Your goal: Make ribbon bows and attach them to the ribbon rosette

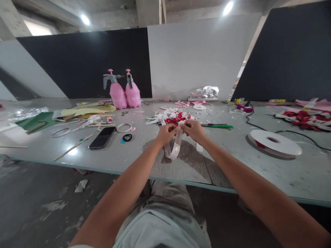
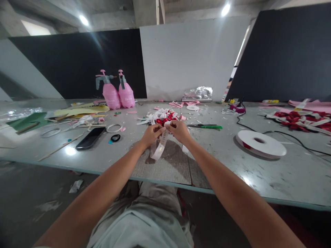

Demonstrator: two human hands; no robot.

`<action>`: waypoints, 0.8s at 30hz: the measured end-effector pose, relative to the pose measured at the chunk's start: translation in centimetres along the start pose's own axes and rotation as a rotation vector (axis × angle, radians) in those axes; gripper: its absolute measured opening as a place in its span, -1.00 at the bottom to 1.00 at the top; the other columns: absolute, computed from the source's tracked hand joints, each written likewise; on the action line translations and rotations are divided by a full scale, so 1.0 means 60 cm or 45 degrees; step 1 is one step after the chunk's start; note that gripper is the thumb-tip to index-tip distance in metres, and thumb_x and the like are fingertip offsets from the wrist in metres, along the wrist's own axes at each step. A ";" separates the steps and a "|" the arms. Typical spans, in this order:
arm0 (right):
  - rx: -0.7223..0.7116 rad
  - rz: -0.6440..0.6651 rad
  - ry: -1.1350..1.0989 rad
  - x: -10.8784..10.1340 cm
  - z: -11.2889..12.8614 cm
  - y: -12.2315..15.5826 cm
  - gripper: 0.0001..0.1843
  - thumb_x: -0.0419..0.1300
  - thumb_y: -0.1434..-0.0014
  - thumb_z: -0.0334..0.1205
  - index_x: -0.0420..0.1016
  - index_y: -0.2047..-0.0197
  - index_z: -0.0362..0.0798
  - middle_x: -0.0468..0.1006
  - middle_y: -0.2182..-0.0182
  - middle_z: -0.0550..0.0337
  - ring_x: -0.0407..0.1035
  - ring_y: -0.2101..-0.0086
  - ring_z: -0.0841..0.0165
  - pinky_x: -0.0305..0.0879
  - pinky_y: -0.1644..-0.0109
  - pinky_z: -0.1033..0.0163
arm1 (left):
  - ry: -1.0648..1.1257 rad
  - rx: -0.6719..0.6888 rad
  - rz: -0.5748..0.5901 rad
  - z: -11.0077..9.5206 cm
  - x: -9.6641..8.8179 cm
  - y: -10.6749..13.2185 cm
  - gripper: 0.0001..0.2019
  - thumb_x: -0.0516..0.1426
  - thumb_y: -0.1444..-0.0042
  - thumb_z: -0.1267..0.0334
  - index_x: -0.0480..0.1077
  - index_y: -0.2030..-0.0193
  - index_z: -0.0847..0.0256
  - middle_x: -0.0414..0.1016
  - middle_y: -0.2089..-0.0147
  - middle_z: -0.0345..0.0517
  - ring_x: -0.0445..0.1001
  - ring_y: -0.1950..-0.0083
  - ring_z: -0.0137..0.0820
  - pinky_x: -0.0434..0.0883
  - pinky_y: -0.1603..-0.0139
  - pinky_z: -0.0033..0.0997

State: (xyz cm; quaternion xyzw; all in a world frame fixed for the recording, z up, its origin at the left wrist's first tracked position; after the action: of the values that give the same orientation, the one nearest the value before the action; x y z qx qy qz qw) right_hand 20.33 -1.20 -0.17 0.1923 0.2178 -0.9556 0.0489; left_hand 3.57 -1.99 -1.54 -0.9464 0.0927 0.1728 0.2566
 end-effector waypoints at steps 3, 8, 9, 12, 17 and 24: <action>-0.008 0.064 -0.096 0.001 0.003 0.001 -0.53 0.18 -0.11 0.18 0.23 0.57 0.00 0.30 0.72 0.31 0.18 0.69 0.47 0.09 0.61 0.34 | 0.116 -0.061 0.015 -0.002 0.001 0.000 -0.63 0.14 -0.11 -0.08 0.36 0.35 0.24 0.30 0.52 -0.27 0.25 0.52 -0.53 0.21 0.46 -0.50; -0.020 0.120 -0.167 0.006 -0.001 0.002 -0.43 0.05 -0.18 0.30 0.25 0.56 -0.02 0.31 0.70 0.29 0.17 0.70 0.49 0.07 0.61 0.33 | 0.251 -0.086 0.048 -0.008 0.002 -0.002 -0.67 0.14 -0.13 -0.03 0.32 0.38 0.24 0.32 0.52 -0.27 0.24 0.60 -0.58 0.20 0.54 -0.53; -0.021 0.140 -0.187 0.007 -0.003 0.002 -0.42 0.05 -0.16 0.32 0.25 0.56 -0.02 0.32 0.69 0.28 0.18 0.70 0.50 0.07 0.62 0.33 | 0.264 -0.085 0.028 -0.009 0.001 -0.003 -0.67 0.14 -0.13 -0.02 0.32 0.38 0.24 0.31 0.53 -0.28 0.23 0.60 -0.58 0.19 0.55 -0.54; -0.021 0.191 -0.233 0.009 -0.006 0.002 -0.43 0.15 -0.09 0.33 0.27 0.54 -0.03 0.33 0.67 0.30 0.18 0.69 0.50 0.08 0.63 0.34 | 0.316 -0.084 -0.011 -0.011 0.001 -0.002 -0.67 0.15 -0.12 -0.03 0.30 0.39 0.23 0.25 0.57 -0.32 0.19 0.62 -0.58 0.17 0.57 -0.54; 0.022 0.179 -0.337 0.012 -0.001 0.003 -0.44 0.21 -0.03 0.32 0.27 0.55 -0.03 0.31 0.68 0.31 0.16 0.71 0.50 0.07 0.65 0.33 | 0.404 -0.094 0.070 -0.019 0.003 0.000 -0.59 0.12 -0.13 -0.11 0.25 0.47 0.22 0.20 0.63 -0.33 0.18 0.64 -0.57 0.15 0.59 -0.53; -0.021 0.215 -0.420 0.011 0.016 0.006 -0.44 0.20 -0.05 0.31 0.32 0.58 -0.06 0.34 0.66 0.26 0.23 0.61 0.46 0.15 0.52 0.30 | 0.528 -0.100 -0.008 -0.028 0.005 -0.001 -0.62 0.16 -0.12 -0.06 0.26 0.47 0.22 0.22 0.63 -0.32 0.17 0.65 -0.58 0.12 0.60 -0.53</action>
State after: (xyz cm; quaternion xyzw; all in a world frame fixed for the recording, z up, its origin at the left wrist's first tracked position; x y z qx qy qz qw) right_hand 19.43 -1.95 0.24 0.0502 0.1977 -0.9649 0.1654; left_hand 4.31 -2.81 -0.28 -0.9713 0.1337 -0.0229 0.1953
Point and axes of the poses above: each hand's wrist, its own y-axis away from the middle knuckle, its own x-axis out of the palm, z = x × y, the point moved 1 cm from there along -y, towards the middle knuckle
